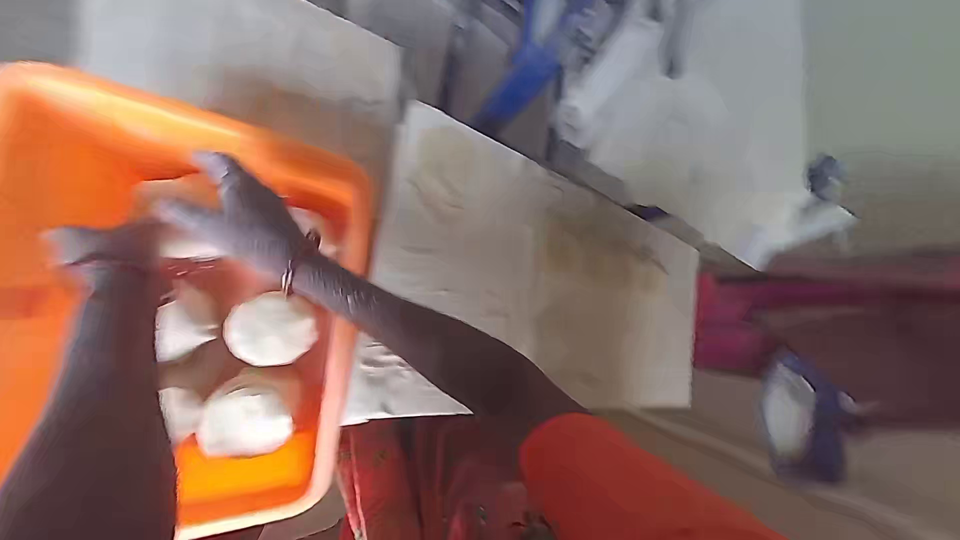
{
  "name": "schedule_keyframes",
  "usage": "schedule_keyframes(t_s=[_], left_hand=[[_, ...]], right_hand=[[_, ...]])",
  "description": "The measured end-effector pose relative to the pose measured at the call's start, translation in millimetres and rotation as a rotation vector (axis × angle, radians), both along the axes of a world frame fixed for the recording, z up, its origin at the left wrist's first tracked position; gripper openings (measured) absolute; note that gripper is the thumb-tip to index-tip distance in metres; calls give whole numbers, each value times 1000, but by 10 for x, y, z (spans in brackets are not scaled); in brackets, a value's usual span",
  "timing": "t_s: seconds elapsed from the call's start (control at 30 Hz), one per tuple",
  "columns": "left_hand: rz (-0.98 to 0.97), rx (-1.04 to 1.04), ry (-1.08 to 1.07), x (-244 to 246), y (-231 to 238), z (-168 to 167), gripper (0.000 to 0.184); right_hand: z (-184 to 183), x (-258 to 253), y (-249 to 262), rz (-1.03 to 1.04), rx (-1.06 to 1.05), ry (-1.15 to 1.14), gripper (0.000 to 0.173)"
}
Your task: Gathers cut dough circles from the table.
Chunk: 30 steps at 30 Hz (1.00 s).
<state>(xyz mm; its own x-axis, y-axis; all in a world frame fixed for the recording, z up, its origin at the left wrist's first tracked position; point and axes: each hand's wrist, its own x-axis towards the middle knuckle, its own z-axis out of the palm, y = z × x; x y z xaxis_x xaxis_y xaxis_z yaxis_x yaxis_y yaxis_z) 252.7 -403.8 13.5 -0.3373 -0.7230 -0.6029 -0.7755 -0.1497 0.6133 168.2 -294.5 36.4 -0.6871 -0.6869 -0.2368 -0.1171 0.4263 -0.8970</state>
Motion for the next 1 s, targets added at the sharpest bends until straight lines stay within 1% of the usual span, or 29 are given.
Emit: schedule_keyframes(t_s=[0.03,0.07,0.1,0.13,0.17,0.2,0.23,0.27,0.3,0.33,0.4,0.5,0.6,0.67,0.73,0.8,0.87,0.93,0.97,1.0], left_hand=[[40,-11,82,58,110,-29,48],[70,-30,195,201,180,-62,42],[55,-83,355,423,221,-129,39],[8,-152,476,659,286,-187,37],[-32,-178,535,822,472,-99,39],[-58,-171,587,939,777,97,43],[-54,-153,643,1016,1155,299,43],[-40,-119,651,1064,1567,457,41],[-32,-73,619,1116,1963,549,39],[-41,-40,578,1159,2329,587,39],[-88,7,446,1238,2943,601,42],[-121,44,267,1354,3544,569,48],[-50,31,174,1450,3851,549,55],[0,-4,128,1534,3956,536,59],[39,-39,112,1613,4031,578,62],[70,-69,140,1685,4129,650,66],[96,-88,164,1782,4266,754,66],[145,-89,177,1924,4413,873,67],[161,-93,188,1992,4461,900,68],[167,-103,199,2041,4489,898,69]], right_hand=[[210,45,400,7,-69,24,57],[333,104,871,-2,-117,78,56],[397,119,1387,-21,-105,164,54],[438,86,1954,-38,-4,262,52],[433,7,2538,-68,128,343,48],[427,-94,3096,-95,257,359,44],[446,-200,3584,-96,372,309,41],[434,-309,3984,-66,469,241,44],[395,-388,4279,2,545,194,47],[345,-440,4459,81,581,193,51],[292,-467,4566,215,592,240,58],[229,-448,4567,329,627,274,62],[272,-516,4464,397,730,129,64],[277,-523,4368,439,775,101,64],[278,-479,4288,480,698,157,58],[401,-415,4239,529,582,202,58],[597,-312,4324,521,464,245,54],[740,-180,4549,404,309,273,45],[739,-134,4679,305,224,285,44],[663,-128,4780,215,158,306,44]])
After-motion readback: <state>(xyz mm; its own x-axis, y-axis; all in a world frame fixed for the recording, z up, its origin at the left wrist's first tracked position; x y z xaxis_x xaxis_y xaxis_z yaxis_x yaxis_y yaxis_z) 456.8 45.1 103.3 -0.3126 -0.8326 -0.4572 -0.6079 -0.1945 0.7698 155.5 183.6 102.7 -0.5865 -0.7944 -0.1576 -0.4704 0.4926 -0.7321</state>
